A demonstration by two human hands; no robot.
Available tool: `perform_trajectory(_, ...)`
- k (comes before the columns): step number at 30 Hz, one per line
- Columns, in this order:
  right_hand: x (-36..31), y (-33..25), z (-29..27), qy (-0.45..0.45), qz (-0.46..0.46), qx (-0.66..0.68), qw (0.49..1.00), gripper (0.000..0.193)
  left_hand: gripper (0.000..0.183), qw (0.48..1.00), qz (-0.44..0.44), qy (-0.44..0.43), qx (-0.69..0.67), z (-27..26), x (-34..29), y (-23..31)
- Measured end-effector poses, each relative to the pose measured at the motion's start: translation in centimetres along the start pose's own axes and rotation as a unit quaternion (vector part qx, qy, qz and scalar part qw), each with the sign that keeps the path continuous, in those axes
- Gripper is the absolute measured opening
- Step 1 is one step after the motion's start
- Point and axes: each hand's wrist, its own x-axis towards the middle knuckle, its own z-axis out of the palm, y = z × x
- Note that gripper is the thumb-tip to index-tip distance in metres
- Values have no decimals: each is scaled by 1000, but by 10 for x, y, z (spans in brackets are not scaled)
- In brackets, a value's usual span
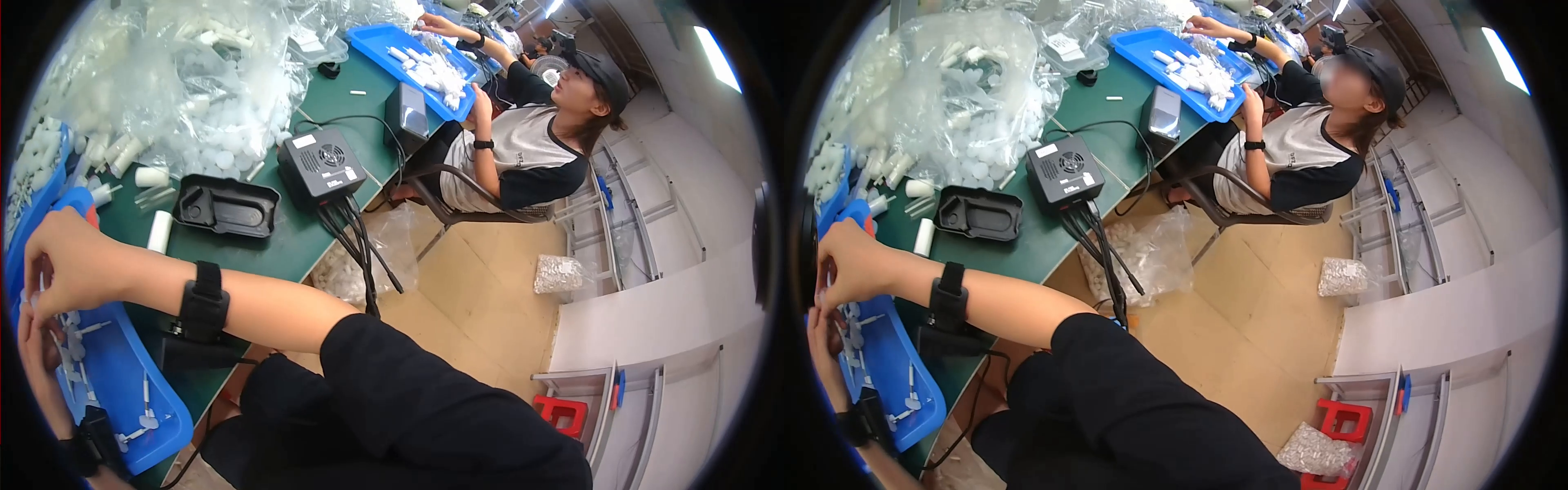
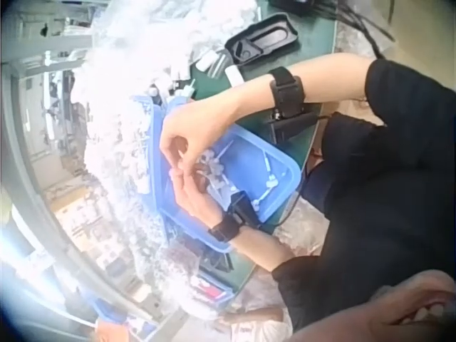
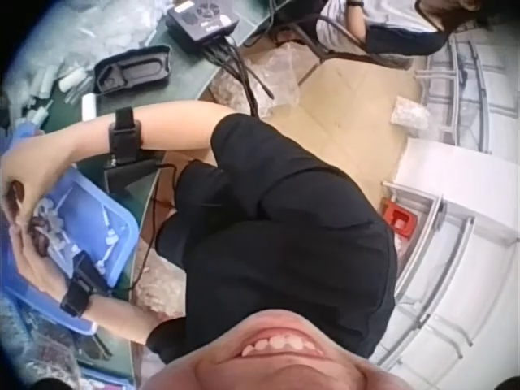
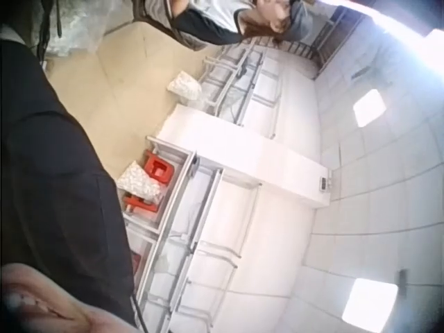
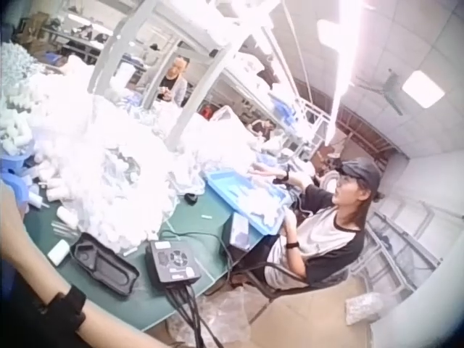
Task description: The recorder is assembling small plastic valves and connectors as part of a factory production line.
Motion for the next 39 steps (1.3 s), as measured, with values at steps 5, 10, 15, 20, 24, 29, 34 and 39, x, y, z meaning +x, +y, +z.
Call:
perform_trajectory(5, -11, -7, -11, 29, -2, -28, 999, 20, 20, 993, 47, -68, -85, 57, -3, 47)
perform_trajectory(10, -16, -20, -11, 1, 51, 21, 998, 26, 16, 986, 60, -43, -149, 63, -6, 66)
perform_trajectory(15, -12, -25, -21, -29, 84, 22, 996, 29, 11, 991, 17, -53, -119, 53, 6, 67)
perform_trajectory(20, -8, -24, -12, 10, 69, 43, 997, 28, 10, 994, 22, 9, -110, 50, 3, 84)
perform_trajectory(24, -11, -16, -1, -29, 97, 52, 994, 24, 9, 991, 41, 24, -124, 54, -10, 92)
perform_trajectory(29, -24, -20, -11, -33, 161, 51, 985, 20, 8, 985, 19, -2, -171, 64, -16, 101)
perform_trajectory(34, -16, -31, -9, -11, 163, 117, 980, 22, 7, 976, 43, 19, -211, 64, -17, 118)
perform_trajectory(39, -10, -24, -5, -20, 170, 108, 979, 21, 6, 973, 41, 34, -224, 59, -15, 107)
